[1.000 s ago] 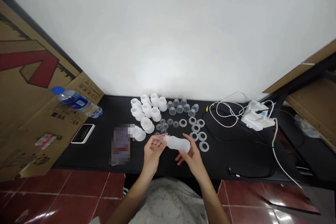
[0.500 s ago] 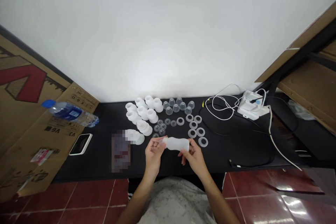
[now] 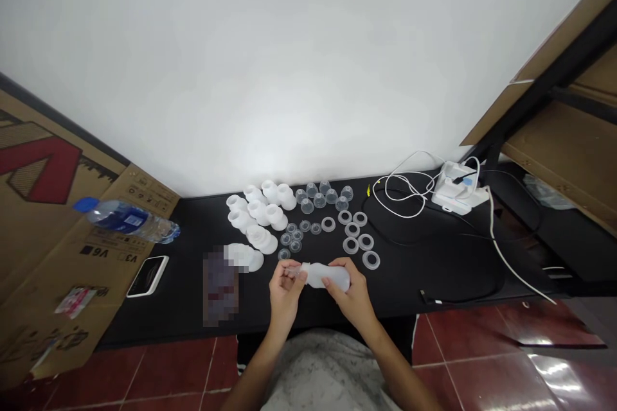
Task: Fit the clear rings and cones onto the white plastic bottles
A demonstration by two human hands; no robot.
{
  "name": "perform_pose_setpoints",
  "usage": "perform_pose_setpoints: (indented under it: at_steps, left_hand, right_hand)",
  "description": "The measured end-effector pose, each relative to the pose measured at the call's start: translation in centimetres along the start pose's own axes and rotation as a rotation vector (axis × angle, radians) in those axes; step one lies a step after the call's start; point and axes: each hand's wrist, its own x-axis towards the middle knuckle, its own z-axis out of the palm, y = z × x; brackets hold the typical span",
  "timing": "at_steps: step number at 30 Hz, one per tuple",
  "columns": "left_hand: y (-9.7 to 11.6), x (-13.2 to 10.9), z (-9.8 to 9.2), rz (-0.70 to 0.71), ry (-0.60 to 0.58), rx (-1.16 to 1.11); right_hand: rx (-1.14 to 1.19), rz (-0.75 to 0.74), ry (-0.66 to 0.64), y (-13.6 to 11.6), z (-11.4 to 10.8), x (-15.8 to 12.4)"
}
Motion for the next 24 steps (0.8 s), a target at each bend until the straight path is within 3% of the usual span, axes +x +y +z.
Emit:
perform_pose_setpoints:
  at_steps: [6,10,15,18,24]
  left_hand:
    - [0.3,-0.3,0.1,0.023,-0.150,-0.141]
    - [0.1,0.0,0.3,-0.004,-0.139,-0.068]
    - [0.0,0.2,0.3,0.023,-0.032,0.010]
    - [0.0,0.2,-0.1,0.006,-0.028,0.030]
    - [0.2,-0.3,-1.0,0.046,-0.144,-0.005]
  right_hand:
    - [0.127,0.148,-0.041,-0.6,0.1,0.6]
    - [0.130,0.040,-0.048,-0.5,-0.1,0.5]
    - [-0.079,-0.145,-0.069,-0.9,0.0,0.2]
    - [-0.159,-0.168,-0.114,-1.3,0.0,0.1]
    - [-0.118,-0.092,-0.269,-2.0,-0.8,0.2]
